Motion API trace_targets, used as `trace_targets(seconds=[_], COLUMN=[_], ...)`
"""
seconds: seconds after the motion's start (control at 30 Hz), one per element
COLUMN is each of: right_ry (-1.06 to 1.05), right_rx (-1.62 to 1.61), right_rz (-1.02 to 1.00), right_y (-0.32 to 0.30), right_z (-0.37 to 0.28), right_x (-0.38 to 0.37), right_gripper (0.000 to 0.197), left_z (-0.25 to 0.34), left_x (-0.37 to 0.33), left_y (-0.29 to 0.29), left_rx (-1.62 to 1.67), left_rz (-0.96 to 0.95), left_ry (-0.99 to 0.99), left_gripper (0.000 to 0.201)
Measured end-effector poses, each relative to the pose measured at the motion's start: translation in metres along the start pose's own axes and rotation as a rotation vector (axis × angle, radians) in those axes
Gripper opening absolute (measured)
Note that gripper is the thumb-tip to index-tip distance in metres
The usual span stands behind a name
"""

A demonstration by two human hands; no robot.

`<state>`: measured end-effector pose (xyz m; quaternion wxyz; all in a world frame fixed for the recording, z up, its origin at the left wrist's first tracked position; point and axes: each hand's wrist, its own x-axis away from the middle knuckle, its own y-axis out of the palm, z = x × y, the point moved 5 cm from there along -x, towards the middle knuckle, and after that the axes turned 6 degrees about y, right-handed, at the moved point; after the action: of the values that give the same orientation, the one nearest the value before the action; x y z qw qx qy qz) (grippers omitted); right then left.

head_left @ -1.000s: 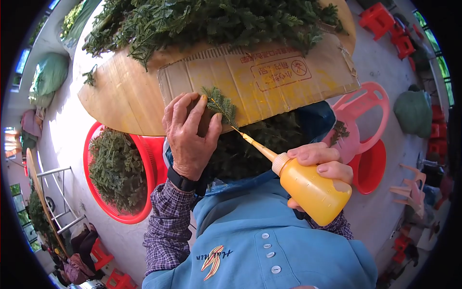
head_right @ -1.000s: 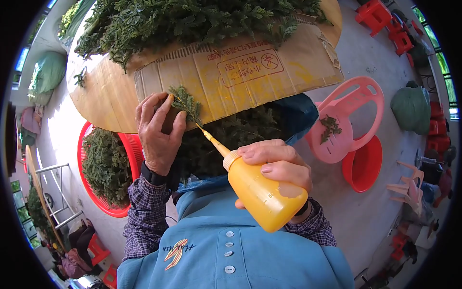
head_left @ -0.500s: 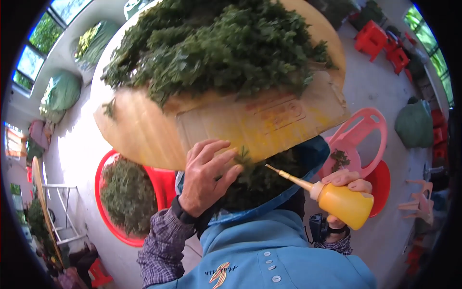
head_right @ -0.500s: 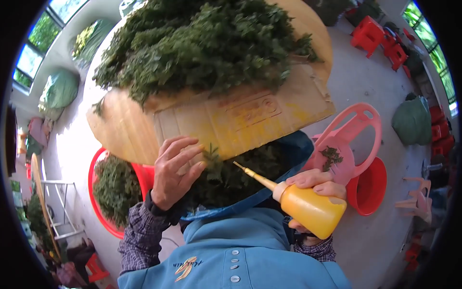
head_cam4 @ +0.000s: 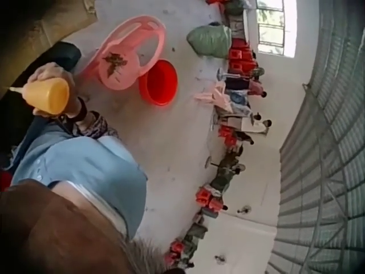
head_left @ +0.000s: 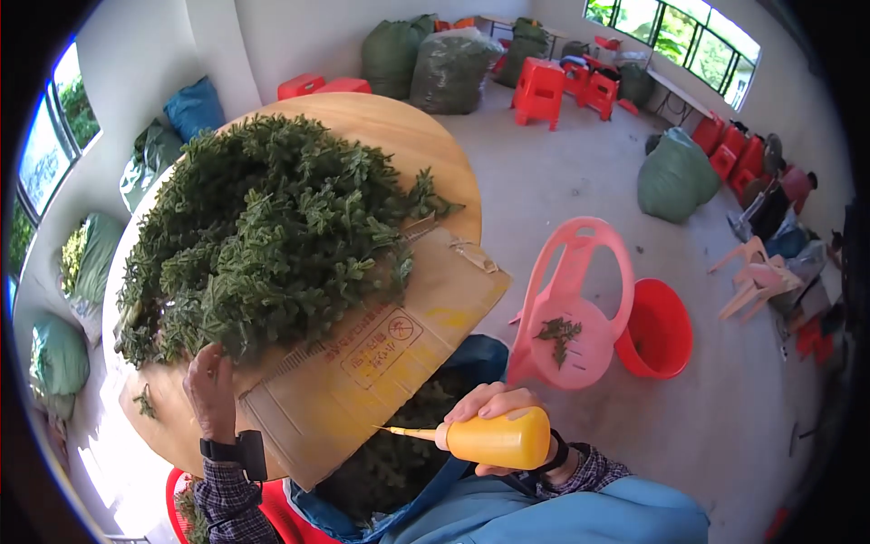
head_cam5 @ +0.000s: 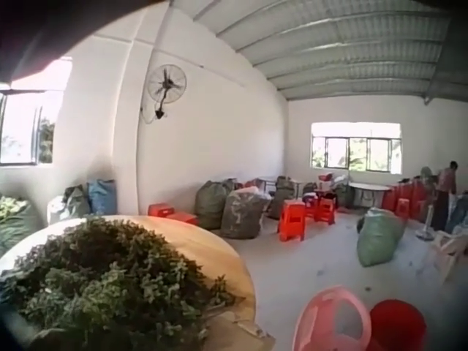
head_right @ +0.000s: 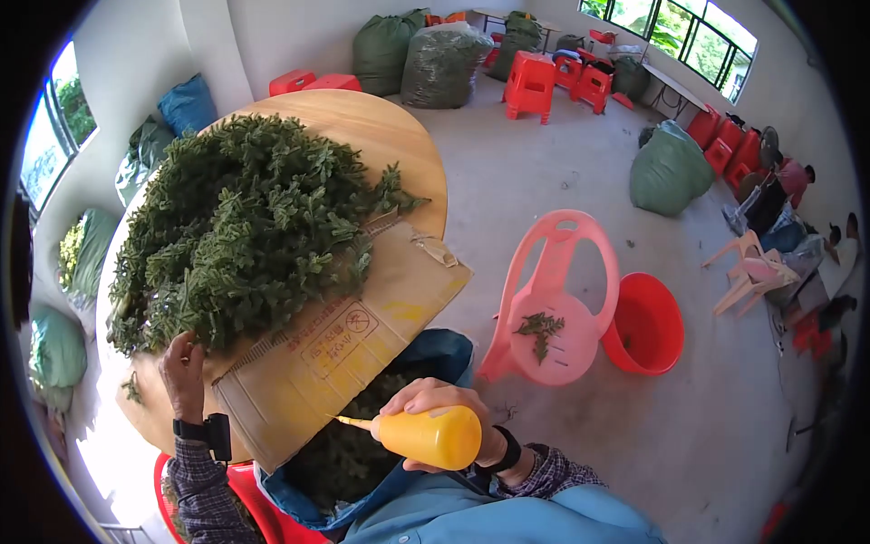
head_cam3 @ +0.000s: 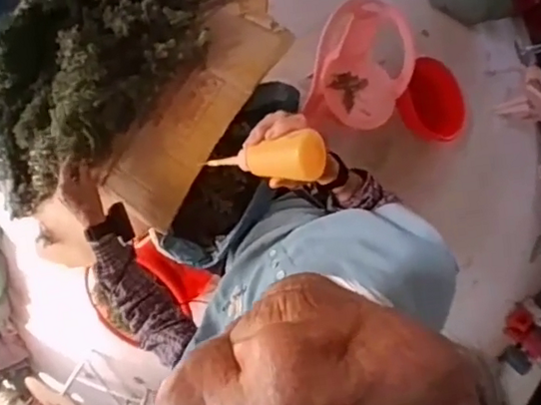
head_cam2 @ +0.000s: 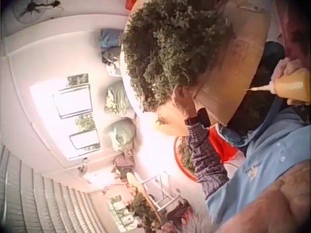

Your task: The person picks up small branches from a pile, applies glue to their stems from a squeeze bottle, and places them into a blue bag. They occasionally move the pile of branches on the table and reach into the bag to rearrange the contents.

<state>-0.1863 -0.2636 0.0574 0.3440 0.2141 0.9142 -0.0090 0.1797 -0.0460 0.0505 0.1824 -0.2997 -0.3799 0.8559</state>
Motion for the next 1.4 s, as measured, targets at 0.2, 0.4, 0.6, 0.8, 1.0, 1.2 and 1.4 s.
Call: trace_targets(seconds=[0.2,0.4,0.6,0.8,1.0,1.2,1.4], right_ry=[0.065,0.066,0.019,-0.075,-0.160,-0.122,-0.082], right_rx=[-0.054,0.114,0.122,0.097,0.097,0.016,0.036], right_rz=[0.036,0.034,0.012,-0.046,-0.153,-0.220,-0.155], right_y=[-0.006,-0.009,0.004,0.014,0.026,0.052,0.053], right_z=[-0.010,-0.008,-0.007,-0.009,-0.004,0.005,0.017], right_x=[-0.005,-0.002,-0.004,-0.019,-0.041,-0.041,-0.047], right_gripper=[0.060,0.072,0.077,0.077,0.074,0.075,0.072], left_z=[0.066,0.079,0.065,0.081,0.088,0.077,0.081], left_x=[0.029,0.063,0.095,0.112,0.128,0.135,0.138], left_y=[-0.025,-0.017,0.000,-0.012,0.006,0.020,0.021], left_rx=[0.204,0.199,0.128,0.043,-0.020,-0.007,-0.032], left_rz=[0.261,-0.035,-0.145,0.107,0.111,0.118,0.111], left_ry=[0.119,0.350,0.453,0.268,0.225,0.185,0.194], left_gripper=[0.019,0.015,0.016,0.017,0.018,0.020,0.023])
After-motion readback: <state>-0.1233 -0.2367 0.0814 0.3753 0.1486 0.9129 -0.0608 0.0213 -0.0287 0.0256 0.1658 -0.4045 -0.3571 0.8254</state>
